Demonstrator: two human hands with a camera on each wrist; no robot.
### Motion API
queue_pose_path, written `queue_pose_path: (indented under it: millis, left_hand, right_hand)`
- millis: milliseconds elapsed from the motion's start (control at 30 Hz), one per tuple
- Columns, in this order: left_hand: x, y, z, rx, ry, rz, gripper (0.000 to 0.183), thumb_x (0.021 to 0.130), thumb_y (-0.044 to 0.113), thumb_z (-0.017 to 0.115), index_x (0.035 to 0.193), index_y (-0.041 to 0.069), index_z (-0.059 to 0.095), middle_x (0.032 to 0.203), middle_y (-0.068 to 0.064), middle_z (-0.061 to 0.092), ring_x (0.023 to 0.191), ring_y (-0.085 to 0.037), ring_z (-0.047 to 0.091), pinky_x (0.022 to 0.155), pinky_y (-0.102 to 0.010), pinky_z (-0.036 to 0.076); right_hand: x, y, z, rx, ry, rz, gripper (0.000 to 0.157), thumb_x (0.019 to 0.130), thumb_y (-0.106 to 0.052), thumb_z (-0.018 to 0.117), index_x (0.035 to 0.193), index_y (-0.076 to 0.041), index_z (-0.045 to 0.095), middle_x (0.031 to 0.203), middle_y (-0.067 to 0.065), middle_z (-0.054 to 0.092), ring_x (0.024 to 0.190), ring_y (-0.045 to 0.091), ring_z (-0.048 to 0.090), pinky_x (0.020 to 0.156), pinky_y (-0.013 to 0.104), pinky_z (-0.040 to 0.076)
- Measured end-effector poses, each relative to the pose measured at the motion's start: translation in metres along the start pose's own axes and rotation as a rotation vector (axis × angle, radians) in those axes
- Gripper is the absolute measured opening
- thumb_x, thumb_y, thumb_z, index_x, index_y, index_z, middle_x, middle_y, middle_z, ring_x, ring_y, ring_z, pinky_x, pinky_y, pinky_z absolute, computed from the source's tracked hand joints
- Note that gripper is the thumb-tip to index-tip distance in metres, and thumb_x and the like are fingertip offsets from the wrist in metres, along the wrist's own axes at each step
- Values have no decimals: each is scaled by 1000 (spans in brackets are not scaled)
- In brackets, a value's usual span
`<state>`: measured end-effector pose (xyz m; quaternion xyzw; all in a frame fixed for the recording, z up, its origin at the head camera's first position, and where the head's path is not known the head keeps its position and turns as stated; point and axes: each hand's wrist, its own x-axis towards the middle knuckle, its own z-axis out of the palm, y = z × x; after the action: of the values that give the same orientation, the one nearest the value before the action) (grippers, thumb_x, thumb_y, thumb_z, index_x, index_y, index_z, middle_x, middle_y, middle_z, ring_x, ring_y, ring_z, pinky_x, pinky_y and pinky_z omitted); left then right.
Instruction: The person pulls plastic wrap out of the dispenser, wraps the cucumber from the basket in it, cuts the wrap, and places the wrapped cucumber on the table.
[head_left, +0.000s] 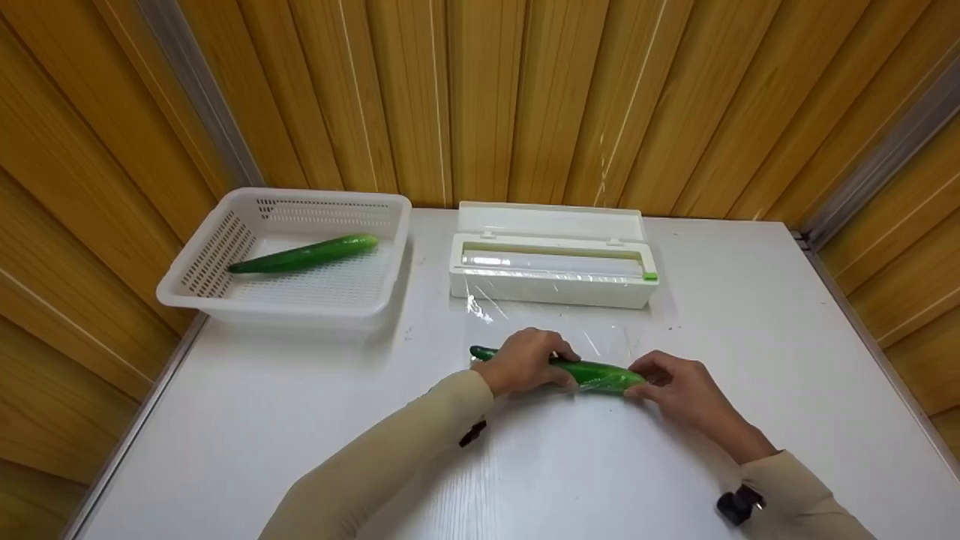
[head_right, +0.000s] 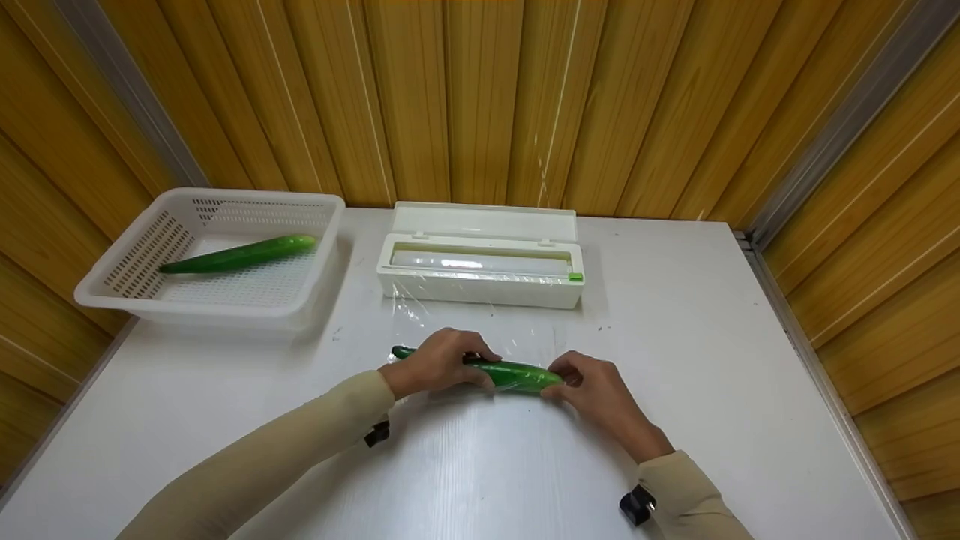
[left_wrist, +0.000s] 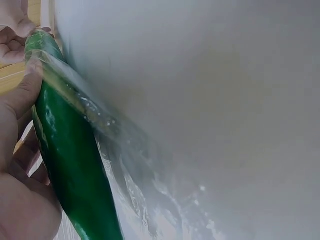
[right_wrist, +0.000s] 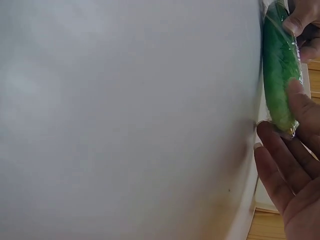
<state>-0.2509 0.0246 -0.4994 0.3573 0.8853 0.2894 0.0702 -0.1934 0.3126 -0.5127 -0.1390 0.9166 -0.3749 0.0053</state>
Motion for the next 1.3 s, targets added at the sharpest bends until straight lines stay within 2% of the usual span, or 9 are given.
queue_pose_path:
  millis: [133, 267, 500, 733, 867, 967, 1133, 1300]
  left_hand:
    - [0, 0, 0, -8, 6, 0, 40, 86, 31, 91, 120, 13, 82, 114, 4, 78, 104, -8, 68, 96, -24, 50]
    - [0, 0, 1, -42, 1, -4, 38, 88, 28, 89, 122, 12, 81, 114, 3, 78, 102, -7, 68, 94, -22, 50]
    - [-5, -3, 3, -71, 21, 31, 39, 90, 24, 88, 124, 9, 79, 114, 1, 77, 99, -5, 66, 90, -19, 49]
    - [-17, -7, 0, -311, 142, 92, 33, 89, 12, 88, 118, 1, 79, 112, -11, 75, 104, -25, 69, 94, -25, 55]
    - [-23, -6, -8, -350, 166, 96, 30, 87, 8, 90, 114, -1, 80, 109, -11, 75, 100, -25, 69, 91, -26, 57]
    - [-30, -8, -15, -338, 179, 110, 26, 86, 8, 90, 110, 0, 81, 105, -10, 75, 97, -20, 71, 86, -25, 58]
    - [-49, -14, -29, -319, 157, 144, 20, 85, 6, 90, 102, 1, 82, 97, -8, 75, 88, -11, 69, 78, -23, 59]
    - [-70, -23, -41, -175, 106, 160, 21, 82, 17, 95, 93, 5, 83, 88, -1, 74, 78, -5, 66, 72, -18, 56]
  right_hand:
    - [-1, -1, 3, -8, 20, -10, 31, 84, -18, 92, 110, -11, 76, 102, -2, 77, 91, 19, 70, 78, 28, 58]
    - [-1, -1, 6, -13, 43, -14, 29, 86, -14, 89, 111, -9, 76, 105, 1, 77, 91, 20, 70, 78, 28, 58]
    - [-1, -1, 11, 1, 77, -25, 26, 86, -13, 89, 107, -10, 75, 103, 1, 77, 88, 21, 70, 77, 29, 57]
    - [-2, 1, 13, -9, 89, -61, 27, 85, -13, 90, 108, -11, 75, 102, -2, 76, 88, 17, 70, 78, 27, 57]
    - [-1, 0, 12, 6, 88, -69, 27, 85, -12, 90, 107, -10, 76, 101, -2, 76, 87, 17, 69, 77, 25, 56]
    - [-2, 1, 12, 15, 84, -68, 27, 84, -12, 90, 107, -9, 76, 101, -2, 75, 87, 16, 69, 76, 25, 56]
    - [-3, 2, 13, 16, 79, -77, 28, 85, -12, 90, 107, -8, 75, 101, -2, 75, 87, 16, 69, 76, 25, 56]
    - [-3, 3, 13, 1, 95, -98, 28, 83, -11, 91, 107, -8, 75, 99, -2, 75, 86, 15, 68, 75, 25, 57]
